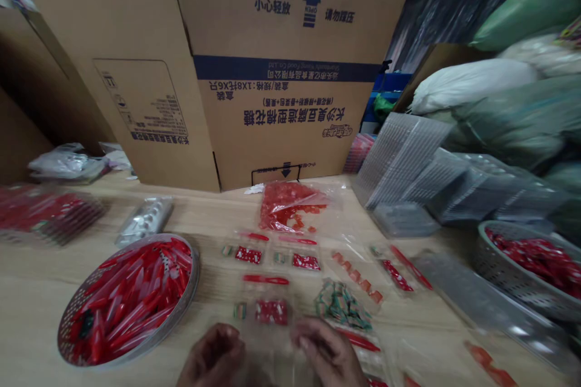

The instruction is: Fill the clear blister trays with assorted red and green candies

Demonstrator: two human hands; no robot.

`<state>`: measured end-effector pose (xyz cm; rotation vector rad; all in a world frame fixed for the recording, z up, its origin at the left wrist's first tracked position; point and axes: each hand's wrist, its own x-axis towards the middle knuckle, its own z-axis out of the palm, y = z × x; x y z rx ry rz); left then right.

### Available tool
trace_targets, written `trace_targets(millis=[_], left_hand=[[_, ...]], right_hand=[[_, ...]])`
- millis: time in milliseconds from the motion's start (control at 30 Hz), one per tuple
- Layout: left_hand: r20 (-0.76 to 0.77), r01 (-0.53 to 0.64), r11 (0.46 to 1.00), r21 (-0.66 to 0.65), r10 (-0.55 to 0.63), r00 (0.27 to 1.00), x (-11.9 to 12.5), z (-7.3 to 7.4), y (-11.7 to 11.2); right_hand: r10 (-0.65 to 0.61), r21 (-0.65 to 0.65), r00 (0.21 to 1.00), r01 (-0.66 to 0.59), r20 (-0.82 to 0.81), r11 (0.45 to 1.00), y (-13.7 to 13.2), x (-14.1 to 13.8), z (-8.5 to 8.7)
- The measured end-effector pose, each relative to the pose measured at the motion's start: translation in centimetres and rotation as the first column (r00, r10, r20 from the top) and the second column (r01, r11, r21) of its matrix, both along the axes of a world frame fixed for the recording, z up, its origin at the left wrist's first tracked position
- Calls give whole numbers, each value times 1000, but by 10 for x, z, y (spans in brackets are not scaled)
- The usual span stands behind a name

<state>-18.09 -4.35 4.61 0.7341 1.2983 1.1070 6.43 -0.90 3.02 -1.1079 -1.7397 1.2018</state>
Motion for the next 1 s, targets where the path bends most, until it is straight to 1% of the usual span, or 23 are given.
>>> trace_targets(millis=[33, 67, 100, 133, 167, 200, 267, 333, 400, 500, 567, 667, 867, 1000], left_hand=[[-95, -74, 997, 21, 76, 993, -7, 0, 7], [-187, -139, 989, 47, 145, 972, -13, 1, 14], [-266, -174, 982, 71, 187, 946, -18, 2, 22], [-327, -183, 979, 93, 203, 923, -22, 3, 30], [-368, -174, 978, 111, 204, 907, -25, 4, 37], [-393, -158, 979, 129, 197, 898, -25, 5, 44], [-418, -112, 982, 149, 165, 893, -22, 6, 54], [-446, -64, 985, 162, 131, 885, -16, 3, 62], [-472, -23, 985, 169, 101, 876, -11, -1, 69], [-508, 36, 986, 163, 52, 860, -7, -7, 77], [-526, 73, 985, 154, 19, 850, -8, -9, 81], [-545, 108, 983, 150, -8, 839, -11, -12, 84], [-566, 133, 979, 152, -25, 824, -12, -16, 84], [-582, 137, 978, 156, -21, 813, -12, -17, 83]], right_hand=[[-35, 223, 996, 14, 87, 975, 8, -1, 4], [-66, 418, 981, -16, 181, 908, 16, -2, 7], [-80, 548, 956, -92, 281, 831, 25, -5, 8], [-75, 607, 920, -191, 385, 771, 33, -9, 9], [-64, 609, 875, -280, 480, 742, 41, -14, 9], [-39, 571, 827, -352, 561, 742, 47, -18, 9], [60, 436, 750, -445, 658, 782, 53, -25, 9], [174, 297, 720, -477, 672, 827, 54, -28, 11], [227, 204, 725, -455, 650, 867, 53, -28, 13], [206, 135, 750, -366, 629, 921, 55, -27, 15], [211, 93, 752, -339, 624, 936, 58, -27, 14], [242, 55, 749, -348, 617, 936, 63, -28, 12], [259, 46, 749, -360, 610, 932, 68, -27, 10], [251, 75, 738, -378, 626, 923, 69, -26, 11]])
